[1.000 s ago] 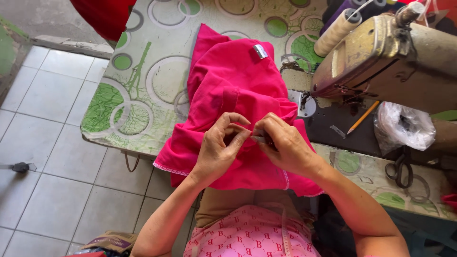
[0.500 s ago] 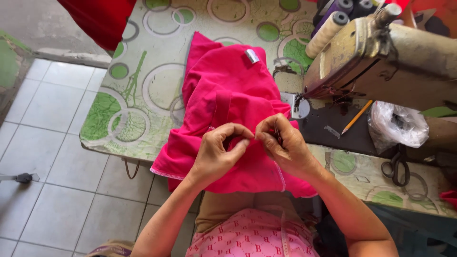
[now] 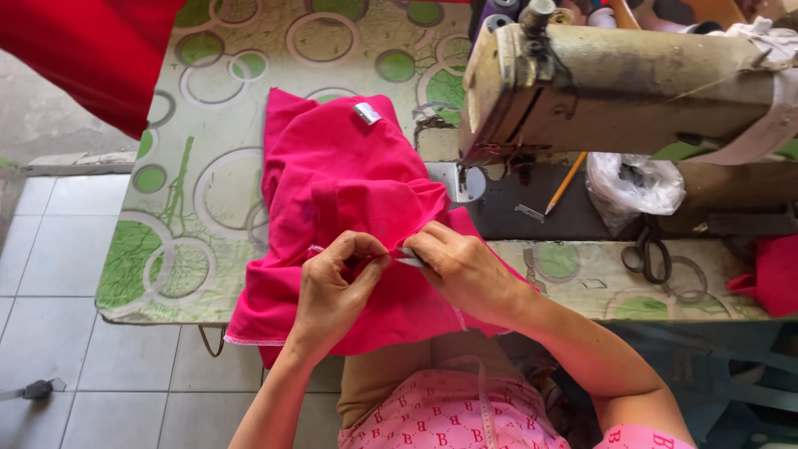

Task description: Manually removing excess white thread from a pink garment using thread snips at a sewing workstation

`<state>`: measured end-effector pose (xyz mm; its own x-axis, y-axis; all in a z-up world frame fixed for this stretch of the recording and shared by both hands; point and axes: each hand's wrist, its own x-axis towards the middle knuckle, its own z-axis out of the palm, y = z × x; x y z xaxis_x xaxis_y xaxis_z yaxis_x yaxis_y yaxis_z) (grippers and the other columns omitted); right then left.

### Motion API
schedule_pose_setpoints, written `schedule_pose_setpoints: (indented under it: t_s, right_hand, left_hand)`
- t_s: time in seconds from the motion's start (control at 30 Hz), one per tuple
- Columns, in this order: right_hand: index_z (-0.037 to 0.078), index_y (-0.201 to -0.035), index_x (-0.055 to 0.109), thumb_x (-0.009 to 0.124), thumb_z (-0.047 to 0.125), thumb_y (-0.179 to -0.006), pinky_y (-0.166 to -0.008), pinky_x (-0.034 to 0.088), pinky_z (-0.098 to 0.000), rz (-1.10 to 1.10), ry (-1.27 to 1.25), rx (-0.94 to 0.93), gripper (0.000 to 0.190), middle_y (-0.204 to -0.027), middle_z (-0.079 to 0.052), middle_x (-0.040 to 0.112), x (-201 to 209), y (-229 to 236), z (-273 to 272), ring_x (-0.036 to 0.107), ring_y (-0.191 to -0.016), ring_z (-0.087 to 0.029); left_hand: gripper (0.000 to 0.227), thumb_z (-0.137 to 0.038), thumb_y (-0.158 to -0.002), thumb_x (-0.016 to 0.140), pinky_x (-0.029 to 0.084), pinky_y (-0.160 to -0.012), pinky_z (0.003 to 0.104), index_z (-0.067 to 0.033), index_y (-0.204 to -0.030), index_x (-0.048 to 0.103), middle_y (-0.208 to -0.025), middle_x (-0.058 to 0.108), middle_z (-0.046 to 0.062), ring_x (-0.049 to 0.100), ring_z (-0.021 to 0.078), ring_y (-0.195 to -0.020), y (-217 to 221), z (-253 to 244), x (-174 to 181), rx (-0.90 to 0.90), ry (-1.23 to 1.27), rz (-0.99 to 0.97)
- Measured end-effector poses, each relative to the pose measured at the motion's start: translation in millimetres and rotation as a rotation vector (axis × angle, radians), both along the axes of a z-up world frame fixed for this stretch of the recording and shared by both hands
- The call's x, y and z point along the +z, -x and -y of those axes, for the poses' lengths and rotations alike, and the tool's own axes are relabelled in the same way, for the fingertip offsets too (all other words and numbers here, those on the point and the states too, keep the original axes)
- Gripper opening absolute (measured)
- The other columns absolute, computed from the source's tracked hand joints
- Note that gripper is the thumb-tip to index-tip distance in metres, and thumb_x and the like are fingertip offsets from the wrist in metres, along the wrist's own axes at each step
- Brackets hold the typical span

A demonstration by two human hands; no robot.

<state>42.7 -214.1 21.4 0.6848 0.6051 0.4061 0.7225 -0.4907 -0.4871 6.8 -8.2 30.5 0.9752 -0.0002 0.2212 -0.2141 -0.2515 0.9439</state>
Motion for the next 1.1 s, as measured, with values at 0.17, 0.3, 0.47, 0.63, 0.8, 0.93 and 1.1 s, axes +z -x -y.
schedule_pose_setpoints:
  t_s: [0.17,0.3,0.47,0.63,0.8,0.93,1.1]
  right_hand:
    - [0.018,-0.105,0.068,0.07,0.014,-0.094,-0.076,0.059,-0.0322,-0.089,-0.25,0.01,0.012,-0.103,0.0,0.066,8,-5,0,0.073,-0.089,-0.026]
    - [0.008,-0.106,0.066,0.06,0.009,-0.098,-0.075,0.06,-0.037,-0.199,-0.437,0.251,0.01,-0.097,-0.01,0.066,13,0,-9,0.071,-0.086,-0.034]
    - [0.008,-0.111,0.058,0.06,0.006,-0.09,-0.054,0.057,-0.0396,0.208,-0.021,0.176,0.021,-0.089,-0.007,0.054,-11,-4,-8,0.065,-0.063,-0.029]
    - [0.008,-0.106,0.064,0.055,0.003,-0.098,-0.052,0.056,-0.0411,0.441,0.197,0.132,0.013,-0.085,-0.006,0.056,-23,-29,28,0.065,-0.057,-0.026]
    - [0.017,-0.111,0.069,0.07,0.012,-0.096,-0.069,0.058,-0.0313,0.063,-0.099,-0.071,0.016,-0.087,-0.001,0.065,-20,-40,41,0.072,-0.081,-0.026]
    - [0.019,-0.122,0.068,0.072,0.014,-0.096,-0.071,0.061,-0.0311,0.07,-0.165,-0.043,0.027,-0.11,0.0,0.064,20,-30,7,0.073,-0.088,-0.024]
    - [0.02,-0.121,0.069,0.078,0.013,-0.092,-0.073,0.061,-0.0442,0.079,-0.124,-0.035,0.031,-0.122,-0.008,0.061,25,-35,-8,0.073,-0.096,-0.036]
  left_hand:
    - [0.015,-0.003,-0.09,0.074,0.06,-0.074,0.028,-0.011,-0.103,0.073,-0.079,0.075,0.006,0.068,0.01,-0.072,-6,-2,-3,-0.049,0.078,-0.076]
    - [0.019,-0.004,-0.093,0.073,0.06,-0.077,0.03,-0.0079,-0.111,0.069,-0.081,0.076,0.01,0.068,0.0125,-0.073,-8,-3,-5,-0.106,0.176,-0.16]
    - [0.017,-0.001,-0.093,0.072,0.059,-0.076,0.028,-0.0072,-0.109,0.068,-0.08,0.075,0.008,0.066,0.0097,-0.075,-6,-7,-3,-0.141,0.115,-0.129]
    - [0.014,-0.001,-0.094,0.071,0.058,-0.071,0.03,-0.0103,-0.104,0.071,-0.076,0.069,0.006,0.064,0.0106,-0.072,0,-48,12,-0.05,0.067,-0.106]
    - [0.021,0.001,-0.098,0.061,0.058,-0.077,0.032,-0.0123,-0.099,0.077,-0.088,0.073,0.007,0.072,0.0214,-0.08,-4,-70,29,0.015,-0.191,0.106]
    - [0.019,0.002,-0.088,0.068,0.057,-0.074,0.03,-0.0134,-0.094,0.079,-0.087,0.074,0.005,0.07,0.0193,-0.077,-4,-55,27,0.012,-0.211,0.123]
    - [0.016,-0.016,-0.079,0.087,0.048,-0.056,0.028,-0.0167,-0.089,0.075,-0.076,0.071,0.001,0.059,0.0142,-0.058,2,-44,14,0.098,-0.188,0.097]
